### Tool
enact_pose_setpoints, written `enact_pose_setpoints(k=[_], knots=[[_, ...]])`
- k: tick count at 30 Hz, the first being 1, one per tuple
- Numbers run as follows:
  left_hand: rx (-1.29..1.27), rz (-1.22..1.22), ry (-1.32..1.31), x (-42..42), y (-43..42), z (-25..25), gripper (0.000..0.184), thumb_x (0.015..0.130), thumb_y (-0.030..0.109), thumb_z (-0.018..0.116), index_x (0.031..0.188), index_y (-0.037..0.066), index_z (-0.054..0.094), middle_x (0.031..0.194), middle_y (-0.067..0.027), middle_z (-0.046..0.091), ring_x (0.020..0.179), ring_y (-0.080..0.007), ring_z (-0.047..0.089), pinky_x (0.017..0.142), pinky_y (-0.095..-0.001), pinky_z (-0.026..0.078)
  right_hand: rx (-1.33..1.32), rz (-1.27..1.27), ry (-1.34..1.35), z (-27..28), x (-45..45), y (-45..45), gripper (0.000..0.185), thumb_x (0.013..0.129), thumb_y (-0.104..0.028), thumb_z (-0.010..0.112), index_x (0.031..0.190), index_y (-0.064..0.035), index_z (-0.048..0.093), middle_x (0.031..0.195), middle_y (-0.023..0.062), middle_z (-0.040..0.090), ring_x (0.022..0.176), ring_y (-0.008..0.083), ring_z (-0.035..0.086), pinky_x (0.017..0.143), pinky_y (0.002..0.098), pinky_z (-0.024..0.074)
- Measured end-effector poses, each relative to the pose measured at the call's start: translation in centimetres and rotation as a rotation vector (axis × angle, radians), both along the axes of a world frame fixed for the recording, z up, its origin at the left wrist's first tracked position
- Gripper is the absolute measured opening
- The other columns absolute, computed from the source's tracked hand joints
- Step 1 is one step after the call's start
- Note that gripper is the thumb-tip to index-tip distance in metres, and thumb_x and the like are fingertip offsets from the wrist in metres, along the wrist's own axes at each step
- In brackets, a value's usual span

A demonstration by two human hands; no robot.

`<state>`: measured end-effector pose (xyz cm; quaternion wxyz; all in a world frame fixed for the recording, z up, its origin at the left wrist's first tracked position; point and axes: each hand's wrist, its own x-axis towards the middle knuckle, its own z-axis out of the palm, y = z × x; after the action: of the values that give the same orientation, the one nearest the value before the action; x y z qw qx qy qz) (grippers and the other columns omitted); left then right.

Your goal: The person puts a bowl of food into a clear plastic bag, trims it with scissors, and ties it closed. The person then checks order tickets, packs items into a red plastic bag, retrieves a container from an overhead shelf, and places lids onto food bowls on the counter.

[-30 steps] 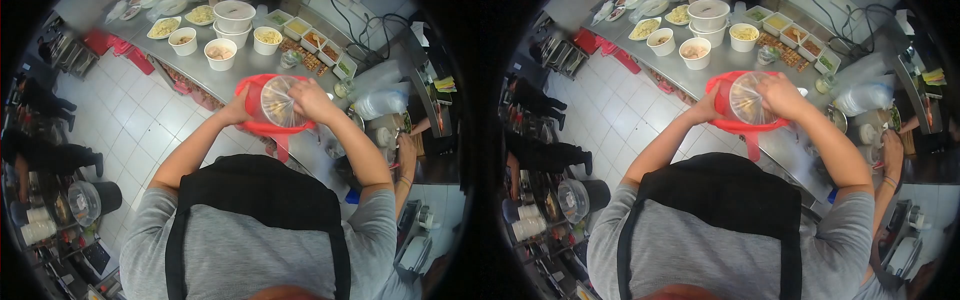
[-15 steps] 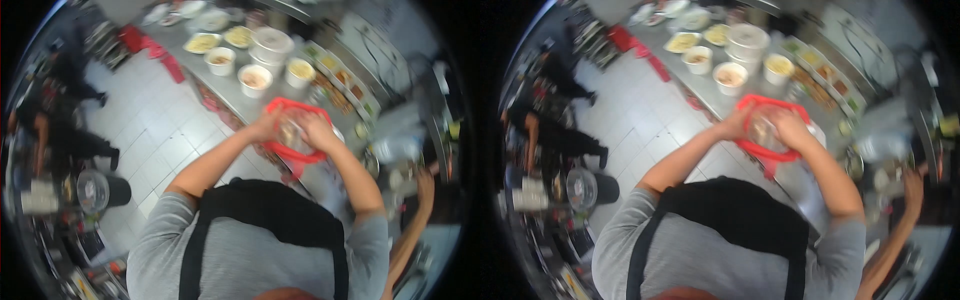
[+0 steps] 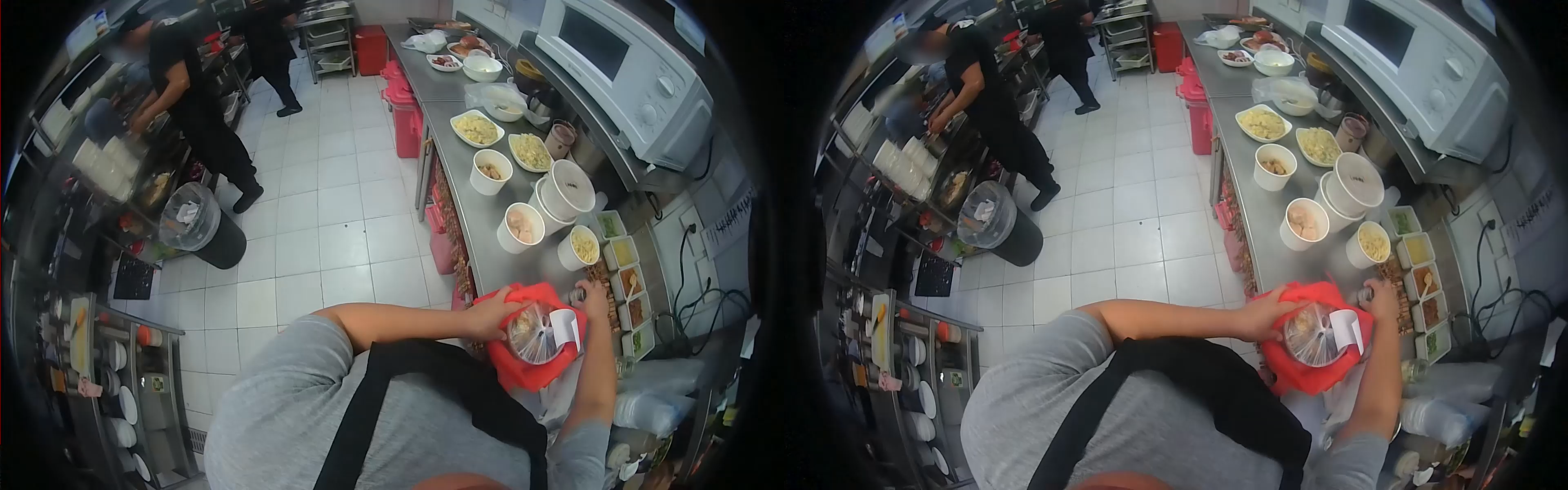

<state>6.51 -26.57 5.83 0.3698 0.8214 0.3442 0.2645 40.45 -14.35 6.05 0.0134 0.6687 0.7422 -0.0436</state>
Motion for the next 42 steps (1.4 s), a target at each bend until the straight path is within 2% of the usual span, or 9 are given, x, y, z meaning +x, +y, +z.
enact_pose_setpoints(k=[6, 8, 11, 18, 24, 28, 34, 36, 42], knots=[[-0.153, -0.01, 0.08, -0.1, 2.0, 4.0, 0.114, 0.055, 0.016, 0.084, 0.147, 0.02, 0.017, 0.133, -0.025, 0.027, 0.12, -0.0427, 0.041, 0.099, -0.0412, 0.042, 0.429, 0.122, 0.129, 12.0, -6.7, -6.5, 0.047, 0.059, -0.011, 0.072, 0.103, -0.0187, 0.061, 0.108, 0.0124, 0.054, 0.102, 0.0339, 0.051, 0.086, 0.0418, 0.0452], [-0.023, -0.028, 0.066, 0.6, 3.9, 2.1, 0.128, 0.051, 0.016, 0.087, 0.149, 0.023, 0.004, 0.131, -0.0266, 0.028, 0.119, -0.0437, 0.041, 0.098, -0.0411, 0.042, 0.414, 0.271, 0.235, 16.1, -10.5, -9.8, 0.045, 0.058, -0.011, 0.072, 0.101, -0.0179, 0.062, 0.107, 0.0108, 0.054, 0.101, 0.0329, 0.052, 0.085, 0.0408, 0.0457], [-0.149, -0.057, 0.151, 0.1, 4.7, 3.9, 0.125, 0.052, 0.026, 0.086, 0.148, 0.013, 0.008, 0.138, -0.0294, 0.028, 0.128, -0.0428, 0.032, 0.105, -0.0427, 0.033, 0.19, 0.435, 0.327, 18.5, -15.2, -14.7, 0.042, 0.056, -0.012, 0.073, 0.097, -0.0167, 0.064, 0.104, 0.0075, 0.055, 0.099, 0.0306, 0.053, 0.083, 0.0387, 0.0468], [-0.082, -0.148, 0.046, -0.5, 2.6, 11.3, 0.109, 0.063, 0.018, 0.079, 0.148, 0.009, 0.011, 0.137, -0.0274, 0.031, 0.126, -0.0402, 0.036, 0.105, -0.0385, 0.033, 0.196, 0.408, -0.101, 8.7, -15.5, -14.6, 0.052, 0.057, -0.013, 0.074, 0.107, -0.0151, 0.06, 0.117, 0.0137, 0.053, 0.107, 0.0342, 0.05, 0.087, 0.0446, 0.0444], [-0.054, -0.098, -0.101, -1.4, 3.2, 12.3, 0.1, 0.069, 0.014, 0.076, 0.148, 0.011, 0.014, 0.129, -0.0252, 0.039, 0.123, -0.0369, 0.039, 0.103, -0.0381, 0.034, 0.216, 0.299, 0.232, 17.9, -14.8, -18.4, 0.073, 0.067, -0.015, 0.071, 0.135, -0.0155, 0.043, 0.135, 0.02, 0.042, 0.12, 0.0364, 0.044, 0.098, 0.0425, 0.0394], [-0.171, -0.065, -0.259, -2.9, 1.8, 13.5, 0.1, 0.07, 0.015, 0.077, 0.148, 0.011, 0.014, 0.126, -0.0245, 0.04, 0.119, -0.0324, 0.043, 0.101, -0.0358, 0.035, 0.419, 0.016, 0.423, 13.2, -8.3, -19.3, 0.073, 0.073, -0.019, 0.071, 0.138, -0.0103, 0.038, 0.128, 0.0195, 0.048, 0.118, 0.0322, 0.048, 0.099, 0.0417, 0.039], [-0.147, -0.043, -0.267, -3.0, 1.6, 12.7, 0.098, 0.071, 0.015, 0.075, 0.148, 0.013, 0.014, 0.126, -0.0239, 0.04, 0.116, -0.03, 0.045, 0.099, -0.0351, 0.037, -0.105, -0.658, 1.342, 1.4, -4.7, -21.7, 0.041, 0.085, -0.025, 0.066, 0.12, -0.0114, 0.05, 0.103, 0.0085, 0.061, 0.092, 0.0127, 0.057, 0.072, 0.0313, 0.0487], [0.031, 0.058, -0.144, -3.0, 1.0, 12.9, 0.091, 0.073, 0.014, 0.073, 0.146, 0.014, 0.019, 0.121, -0.0217, 0.046, 0.11, -0.0283, 0.05, 0.095, -0.0351, 0.04, -0.055, -0.586, 1.365, -2.0, -1.8, -21.6, 0.03, 0.087, -0.028, 0.064, 0.11, -0.0139, 0.052, 0.095, 0.0043, 0.062, 0.085, 0.0095, 0.056, 0.067, 0.0298, 0.0473], [-0.096, 0.026, -0.208, -3.6, 3.1, 14.9, 0.068, 0.077, 0.005, 0.065, 0.138, 0.012, 0.036, 0.095, -0.0124, 0.061, 0.09, -0.0203, 0.06, 0.08, -0.0313, 0.048, 0.316, -0.589, 1.673, 4.4, -2.3, -22.1, 0.022, 0.09, -0.034, 0.058, 0.1, -0.0155, 0.055, 0.106, 0.0053, 0.06, 0.09, 0.0168, 0.059, 0.067, 0.0285, 0.0466]])
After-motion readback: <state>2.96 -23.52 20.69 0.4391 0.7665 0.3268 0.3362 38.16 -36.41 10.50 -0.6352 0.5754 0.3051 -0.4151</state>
